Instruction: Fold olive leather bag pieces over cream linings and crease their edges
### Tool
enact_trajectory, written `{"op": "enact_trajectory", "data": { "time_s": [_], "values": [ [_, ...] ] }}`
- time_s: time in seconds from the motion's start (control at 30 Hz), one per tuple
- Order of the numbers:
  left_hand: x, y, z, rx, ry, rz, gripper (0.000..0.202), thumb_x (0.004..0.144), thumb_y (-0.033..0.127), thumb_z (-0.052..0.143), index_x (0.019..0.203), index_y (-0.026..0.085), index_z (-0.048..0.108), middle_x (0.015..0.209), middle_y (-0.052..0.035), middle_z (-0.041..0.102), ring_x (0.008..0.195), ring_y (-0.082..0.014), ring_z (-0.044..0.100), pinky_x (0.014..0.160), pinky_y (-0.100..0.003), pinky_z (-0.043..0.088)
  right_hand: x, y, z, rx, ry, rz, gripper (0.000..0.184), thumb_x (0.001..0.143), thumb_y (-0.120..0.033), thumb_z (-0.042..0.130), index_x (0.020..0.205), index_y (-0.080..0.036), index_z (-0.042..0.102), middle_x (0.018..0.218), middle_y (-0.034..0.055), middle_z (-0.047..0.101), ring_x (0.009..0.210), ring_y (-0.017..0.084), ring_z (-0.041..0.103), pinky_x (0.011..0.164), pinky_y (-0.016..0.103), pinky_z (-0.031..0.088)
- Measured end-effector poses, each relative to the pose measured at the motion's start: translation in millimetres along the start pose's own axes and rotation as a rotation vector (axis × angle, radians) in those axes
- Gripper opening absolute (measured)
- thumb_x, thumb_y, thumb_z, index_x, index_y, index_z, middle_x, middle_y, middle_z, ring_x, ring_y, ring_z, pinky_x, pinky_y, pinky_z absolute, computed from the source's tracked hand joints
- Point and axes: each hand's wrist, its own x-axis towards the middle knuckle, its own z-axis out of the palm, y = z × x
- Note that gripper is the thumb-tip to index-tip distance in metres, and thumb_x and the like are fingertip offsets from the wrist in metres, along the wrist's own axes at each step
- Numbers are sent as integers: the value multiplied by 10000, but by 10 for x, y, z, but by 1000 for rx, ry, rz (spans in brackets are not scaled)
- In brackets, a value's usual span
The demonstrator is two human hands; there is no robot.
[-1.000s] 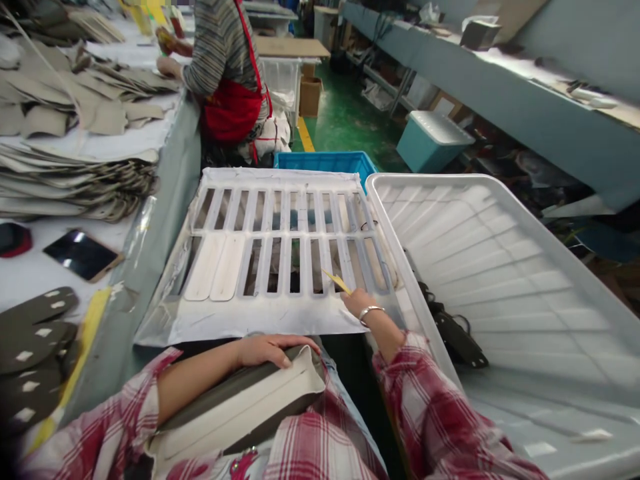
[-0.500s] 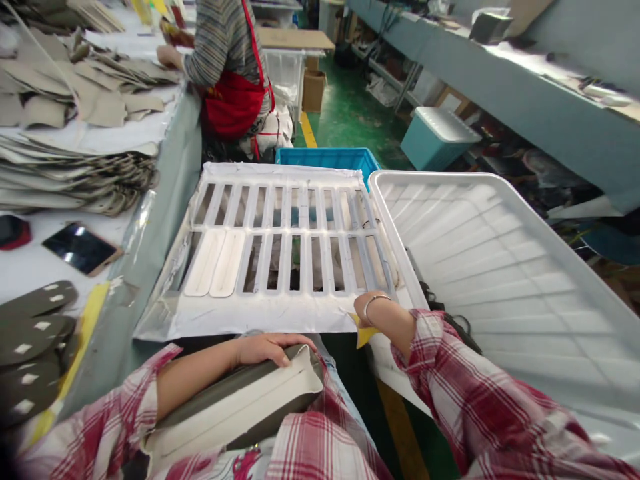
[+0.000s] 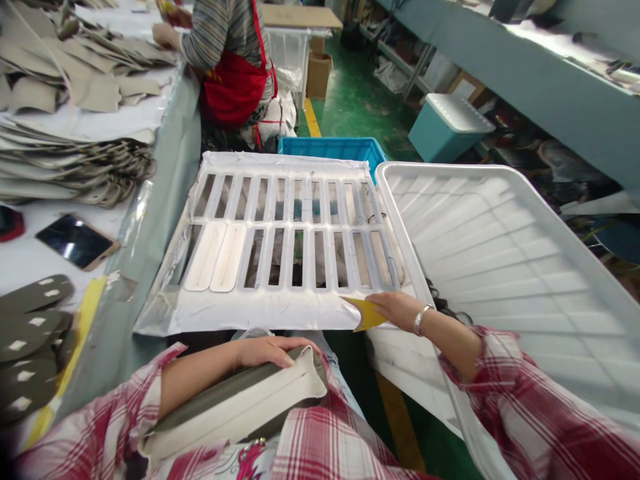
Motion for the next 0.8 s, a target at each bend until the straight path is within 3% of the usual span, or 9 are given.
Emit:
{"op": "enact_trajectory", "data": {
  "time_s": [0.1, 0.23, 0.37, 0.57, 0.73, 0.8],
  "values": [
    [1, -2, 2, 10, 8, -12, 544, 767, 372, 550, 1289, 265, 435, 1187, 24, 531, 1109, -227, 467, 960, -315, 327, -98, -256, -169, 80, 41, -121, 363, 920, -274, 307, 1154, -167, 562, 1107, 76, 624, 955, 155, 581, 833, 255, 415],
    [-11, -10, -8, 149, 40, 16, 590, 806, 567, 466, 1298, 244, 433, 1263, 3, 501, 1173, -234, 427, 1008, -315, 285, -40, -767, -167, -10, 122, -322, 402, 925, -390, 305, 766, -182, 611, 737, 36, 653, 664, 141, 574, 675, 280, 377],
    [-20, -108, -21, 195, 117, -64, 808, 766, 765, 171, 1217, 196, 525, 1201, -52, 559, 1084, -244, 504, 971, -338, 331, 144, -1102, -36, -103, 142, -425, 462, 933, -399, 278, 659, -177, 577, 659, 22, 640, 613, 125, 557, 657, 286, 326],
    [11, -196, 16, -178, 170, -161, 836, 808, 700, -5, 1194, 203, 546, 1078, -43, 634, 1045, -241, 551, 982, -380, 319, 257, -1210, -48, -155, 135, -412, 533, 933, -445, 249, 646, -186, 616, 673, 38, 662, 618, 133, 572, 616, 283, 302],
    [27, -188, 33, -180, 347, -258, 659, 846, 660, 199, 1139, 221, 594, 1094, -20, 639, 1147, -247, 480, 1019, -354, 270, 267, -1264, -105, -176, 87, -357, 535, 923, -476, 258, 681, -201, 648, 710, 45, 677, 643, 152, 594, 545, 270, 273],
    [42, -167, 57, -230, 339, -224, 634, 856, 631, 245, 1140, 185, 595, 1101, -39, 636, 1156, -244, 475, 1025, -352, 262, 257, -1277, -95, -169, 97, -348, 531, 926, -465, 255, 688, -198, 647, 721, 42, 679, 648, 153, 599, 540, 271, 273]
  ]
}}
